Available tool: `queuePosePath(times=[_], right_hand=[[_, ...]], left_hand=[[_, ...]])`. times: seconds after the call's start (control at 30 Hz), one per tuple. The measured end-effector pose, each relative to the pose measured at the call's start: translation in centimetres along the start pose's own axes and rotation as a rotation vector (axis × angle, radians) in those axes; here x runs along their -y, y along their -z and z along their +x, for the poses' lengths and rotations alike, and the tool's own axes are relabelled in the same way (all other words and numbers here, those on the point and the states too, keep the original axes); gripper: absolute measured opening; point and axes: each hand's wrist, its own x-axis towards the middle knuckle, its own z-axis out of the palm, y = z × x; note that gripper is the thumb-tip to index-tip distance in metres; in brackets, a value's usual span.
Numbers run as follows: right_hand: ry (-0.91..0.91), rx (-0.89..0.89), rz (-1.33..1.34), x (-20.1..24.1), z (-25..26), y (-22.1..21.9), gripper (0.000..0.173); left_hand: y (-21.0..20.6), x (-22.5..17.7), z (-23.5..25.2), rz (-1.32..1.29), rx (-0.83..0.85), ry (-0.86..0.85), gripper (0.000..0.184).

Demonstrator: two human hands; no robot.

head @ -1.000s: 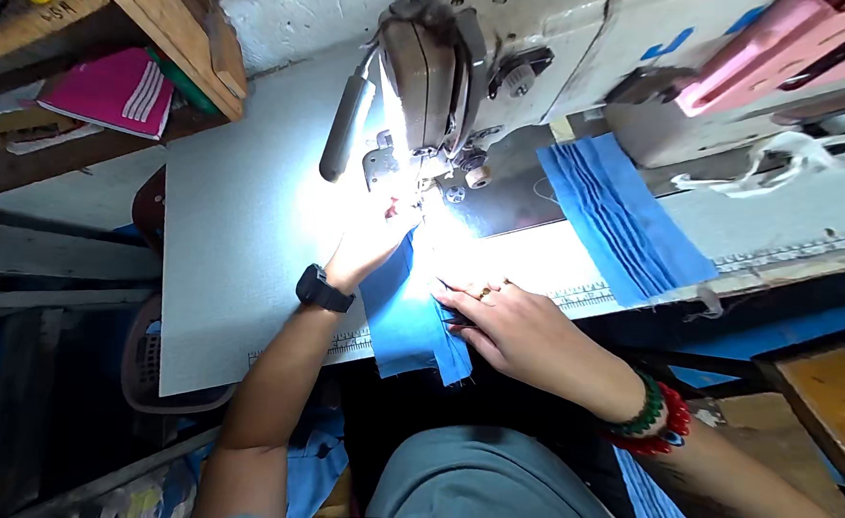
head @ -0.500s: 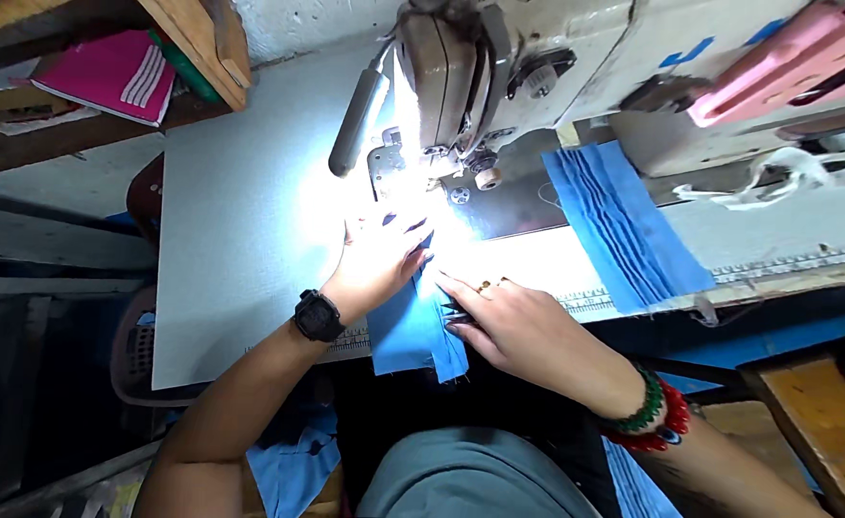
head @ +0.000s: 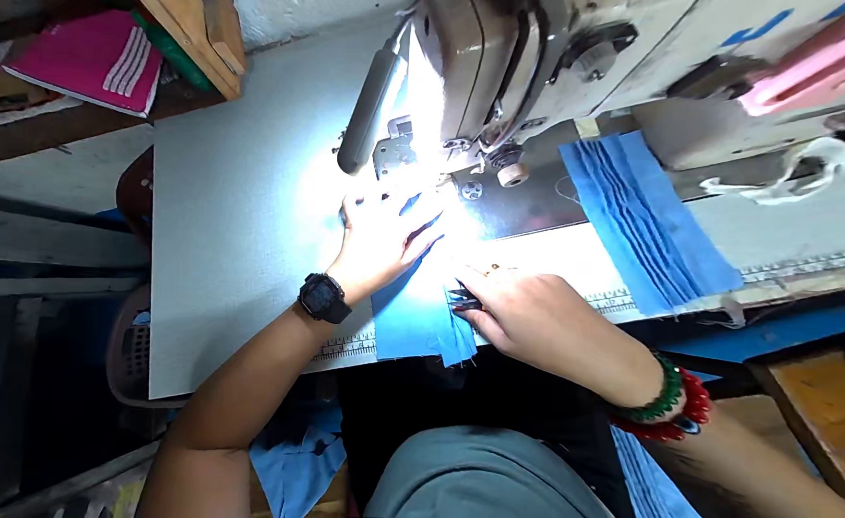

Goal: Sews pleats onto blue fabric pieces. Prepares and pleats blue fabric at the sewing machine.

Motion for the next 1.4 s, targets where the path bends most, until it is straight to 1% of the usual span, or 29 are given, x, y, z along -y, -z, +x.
queuePosePath(times=[0.17, 0.27, 0.47, 0.57, 0.63, 0.7, 0.8, 0.9, 1.0, 1.03, 1.1, 1.2, 1.33, 1.4], right_hand=[[0.0, -0.013, -0.028, 0.1, 0.1, 0.2, 0.043], [-0.002, -0.004, -0.028, -0.1, 0.3, 0.3, 0.037], [0.031, -0.022, 0.012, -0.6, 0.6, 0.8, 0.034], [0.088, -0.026, 0.091, -0.9, -0.3, 1.1, 0.043], [0.124, -0.042, 0.151, -1.2, -1.6, 0.9, 0.041], [0.143, -0.046, 0.201, -1.4, -2.8, 0.6, 0.039], [0.143, -0.06, 0.226, -1.3, -4.2, 0.0, 0.043], [0.147, -0.086, 0.233, -1.1, -5.0, -0.4, 0.043], [0.156, -0.12, 0.23, -0.8, -5.7, -0.8, 0.04], [0.155, -0.132, 0.228, -0.8, -5.8, -1.0, 0.037], [0.146, -0.173, 0.223, -0.6, -6.1, -1.3, 0.026], [0.133, -0.256, 0.213, -0.2, -6.3, -2.1, 0.021], [0.124, -0.321, 0.188, 0.0, -6.6, -2.9, 0.019], [0.141, -0.33, 0.167, 0.1, -6.8, -3.1, 0.019]], left_hand=[[0.2, -0.3, -0.1, 0.013, 0.013, 0.011, 0.039], [0.1, -0.2, 0.1, 0.016, 0.008, 0.001, 0.04], [-0.2, 0.3, 0.4, 0.0, 0.001, -0.029, 0.039], [0.1, -1.1, -1.2, -0.102, -0.025, -0.156, 0.031], [0.5, -2.3, -3.1, -0.148, 0.004, -0.212, 0.03], [0.7, -3.4, -4.9, -0.151, 0.0, -0.257, 0.027], [0.7, -4.9, -7.1, -0.137, -0.012, -0.302, 0.026], [0.5, -6.2, -8.7, -0.137, -0.037, -0.303, 0.026], [0.2, -6.8, -9.8, -0.143, -0.056, -0.296, 0.026], [0.1, -6.9, -10.0, -0.14, -0.061, -0.294, 0.025], [-0.1, -7.0, -10.4, -0.135, -0.079, -0.296, 0.027], [-0.6, -7.0, -10.8, -0.141, -0.134, -0.315, 0.022], [-0.7, -6.9, -10.9, -0.167, -0.195, -0.346, 0.018], [-0.7, -6.9, -11.0, -0.152, -0.183, -0.37, 0.019]])
